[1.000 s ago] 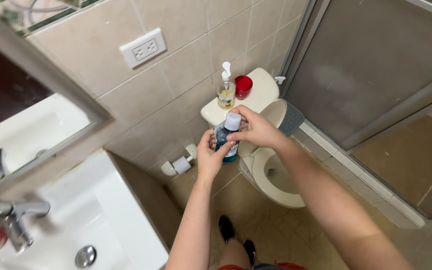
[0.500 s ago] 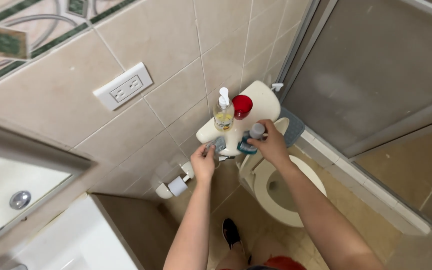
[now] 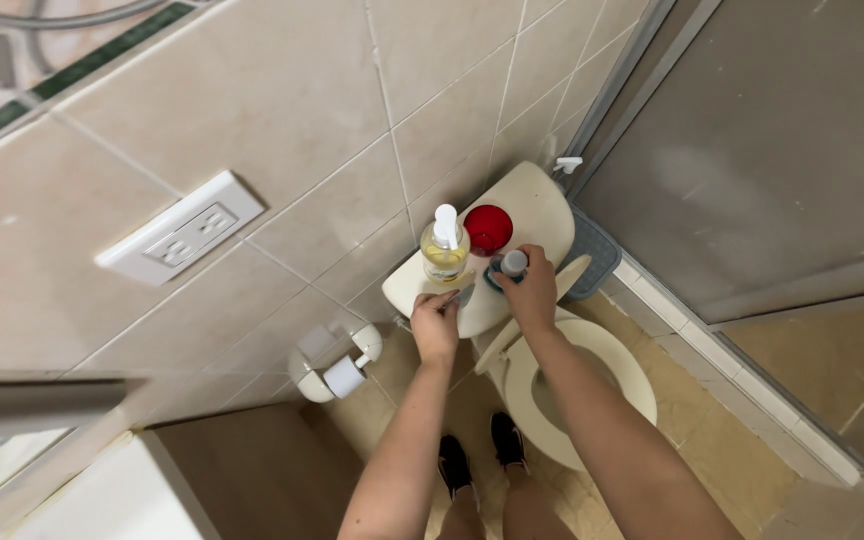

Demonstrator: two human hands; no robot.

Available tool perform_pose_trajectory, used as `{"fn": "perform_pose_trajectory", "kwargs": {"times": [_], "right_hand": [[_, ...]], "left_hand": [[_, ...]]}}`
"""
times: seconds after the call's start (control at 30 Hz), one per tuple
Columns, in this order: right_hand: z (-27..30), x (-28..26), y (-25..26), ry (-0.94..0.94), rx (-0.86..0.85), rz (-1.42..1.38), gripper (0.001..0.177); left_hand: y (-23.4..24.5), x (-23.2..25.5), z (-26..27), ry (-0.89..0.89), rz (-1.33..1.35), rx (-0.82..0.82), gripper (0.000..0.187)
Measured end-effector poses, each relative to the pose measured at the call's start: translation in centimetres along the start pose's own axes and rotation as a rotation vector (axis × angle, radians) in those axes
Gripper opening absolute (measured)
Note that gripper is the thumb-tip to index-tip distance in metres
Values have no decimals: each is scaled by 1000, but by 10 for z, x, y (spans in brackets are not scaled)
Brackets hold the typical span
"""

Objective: Organizing various toiletries and cleaning supplies from the sink and toilet area into a drawer and onto a rolling cart.

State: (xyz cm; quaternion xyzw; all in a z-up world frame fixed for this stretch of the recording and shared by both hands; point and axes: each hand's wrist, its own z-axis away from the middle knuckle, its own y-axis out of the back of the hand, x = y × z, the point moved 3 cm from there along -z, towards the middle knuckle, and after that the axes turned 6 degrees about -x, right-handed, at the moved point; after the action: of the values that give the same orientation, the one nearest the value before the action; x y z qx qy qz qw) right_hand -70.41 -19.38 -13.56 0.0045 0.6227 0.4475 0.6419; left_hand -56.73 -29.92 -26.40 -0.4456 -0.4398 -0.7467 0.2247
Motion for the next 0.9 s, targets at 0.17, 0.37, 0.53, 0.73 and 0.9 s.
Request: {"fn": "perform_pose_trajectory", "kwargs": {"times": [0.17,0.37,0.53,0.73,0.9], "right_hand": [[-16,14,0,-8,-5,27,53],[-29,46,-11,52,-36,64,57],[-30,59,-13,79,-95,-17,55],[-47,103,-32,131,-123,-70,55],[-48,107,-31,229,-156,-145,57]], "left_hand": [[-34,9,-12,-9,-83,100,11],[-74,5,-19,-10,-121,322,15],[-91,17,-21,-29,-77,408,19],[-100,13,-17,-4,-3,460,9],[-94,11,2,55,168,383,14]]}}
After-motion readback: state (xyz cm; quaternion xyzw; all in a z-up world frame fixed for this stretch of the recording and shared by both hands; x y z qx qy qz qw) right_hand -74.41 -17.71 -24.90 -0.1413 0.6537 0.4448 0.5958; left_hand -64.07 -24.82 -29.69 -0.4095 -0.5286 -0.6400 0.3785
